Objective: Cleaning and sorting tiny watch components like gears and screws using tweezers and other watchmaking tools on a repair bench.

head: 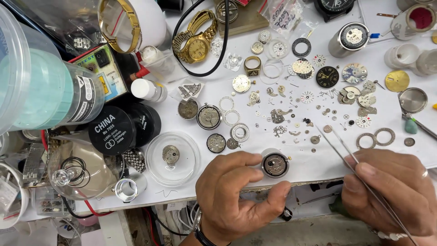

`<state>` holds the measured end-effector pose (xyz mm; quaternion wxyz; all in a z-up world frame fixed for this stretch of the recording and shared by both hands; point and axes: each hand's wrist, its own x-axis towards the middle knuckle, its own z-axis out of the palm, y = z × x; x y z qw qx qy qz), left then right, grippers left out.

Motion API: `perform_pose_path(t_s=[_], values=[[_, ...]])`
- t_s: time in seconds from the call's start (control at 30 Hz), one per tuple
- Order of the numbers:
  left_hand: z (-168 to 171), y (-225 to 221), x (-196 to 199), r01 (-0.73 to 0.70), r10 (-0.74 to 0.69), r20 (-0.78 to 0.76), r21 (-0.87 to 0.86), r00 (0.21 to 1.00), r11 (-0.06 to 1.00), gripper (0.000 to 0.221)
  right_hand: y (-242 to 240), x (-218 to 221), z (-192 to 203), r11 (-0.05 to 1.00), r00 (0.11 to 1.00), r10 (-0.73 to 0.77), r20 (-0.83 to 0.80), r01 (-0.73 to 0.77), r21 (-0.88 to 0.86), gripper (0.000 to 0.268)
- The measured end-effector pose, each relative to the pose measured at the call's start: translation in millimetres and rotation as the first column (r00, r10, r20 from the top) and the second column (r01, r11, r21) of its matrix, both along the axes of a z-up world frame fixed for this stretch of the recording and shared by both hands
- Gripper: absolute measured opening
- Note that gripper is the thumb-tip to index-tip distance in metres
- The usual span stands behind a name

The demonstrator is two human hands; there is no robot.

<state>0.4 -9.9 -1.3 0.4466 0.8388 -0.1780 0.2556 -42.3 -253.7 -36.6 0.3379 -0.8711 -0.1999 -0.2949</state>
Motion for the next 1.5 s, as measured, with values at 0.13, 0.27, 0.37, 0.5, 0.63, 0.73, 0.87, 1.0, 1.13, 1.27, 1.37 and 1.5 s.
perform_pose_path(t_s=[0.13, 0.27, 0.37, 0.5, 0.63, 0.73, 0.87, 1.0, 1.13, 1.27, 1.37, 1.5], values=[[7.2, -0.3, 3.6, 0.053, -0.052, -0.021, 0.039, 0.998, 0.998, 0.041, -15.2, 7.1, -11.3, 0.998, 0.996, 0.069, 0.049, -0.069, -0.011, 0.029], [11.2, 0.5, 3.5, 0.108, -0.108, -0.072, 0.003, 0.992, 0.994, 0.048, 5.4, 26.1, 50.2, 0.995, 0.940, 0.090, -0.330, -0.098, -0.006, 0.033], [8.7, 0.6, 1.7, 0.098, -0.097, -0.071, 0.010, 0.993, 0.995, 0.043, 19.3, 43.3, 86.4, 0.896, 0.964, 0.264, -0.013, -0.250, -0.367, 0.013], [9.0, 1.9, 1.4, 0.085, -0.084, -0.070, 0.012, 0.994, 0.996, 0.041, 41.8, 54.8, 79.0, 0.985, 0.984, 0.105, -0.146, -0.124, -0.121, 0.022], [5.3, 4.1, 1.2, 0.112, -0.113, -0.055, -0.005, 0.992, 0.994, 0.039, 47.2, 64.8, 64.1, 0.991, 0.991, 0.106, -0.086, -0.112, -0.069, 0.015], [4.3, 6.2, 0.8, 0.120, -0.120, -0.045, 0.000, 0.992, 0.993, 0.037, 48.5, 67.9, 57.7, 0.992, 0.992, 0.102, -0.067, -0.107, -0.061, 0.015], [3.3, 7.3, 0.7, 0.121, -0.121, -0.033, 0.012, 0.992, 0.993, 0.037, 48.8, 69.6, 54.4, 0.992, 0.992, 0.103, -0.076, -0.108, -0.065, 0.016], [2.1, 7.6, 0.8, 0.123, -0.122, -0.030, 0.018, 0.992, 0.992, 0.038, 48.7, 71.7, 52.6, 0.992, 0.990, 0.114, -0.077, -0.118, -0.050, 0.015], [1.3, 6.9, 0.2, 0.113, -0.112, -0.031, 0.026, 0.993, 0.993, 0.037, 47.0, 69.9, 52.8, 0.993, 0.990, 0.102, -0.094, -0.108, -0.053, 0.014], [6.0, 9.6, 0.1, 0.145, -0.144, -0.023, 0.024, 0.989, 0.989, 0.035, 32.4, 64.3, 44.5, 0.981, 0.982, 0.187, -0.035, -0.188, -0.044, 0.010], [-3.9, 10.9, -0.3, 0.173, -0.172, -0.042, 0.031, 0.984, 0.984, 0.039, 31.2, 20.0, 44.5, 0.987, 0.966, 0.070, -0.249, -0.030, 0.159, 0.016], [-5.2, 12.4, -3.4, 0.153, -0.152, -0.062, 0.025, 0.987, 0.988, 0.041, 10.3, -9.0, 3.6, 0.928, 0.965, 0.060, -0.254, 0.039, 0.371, 0.013]])
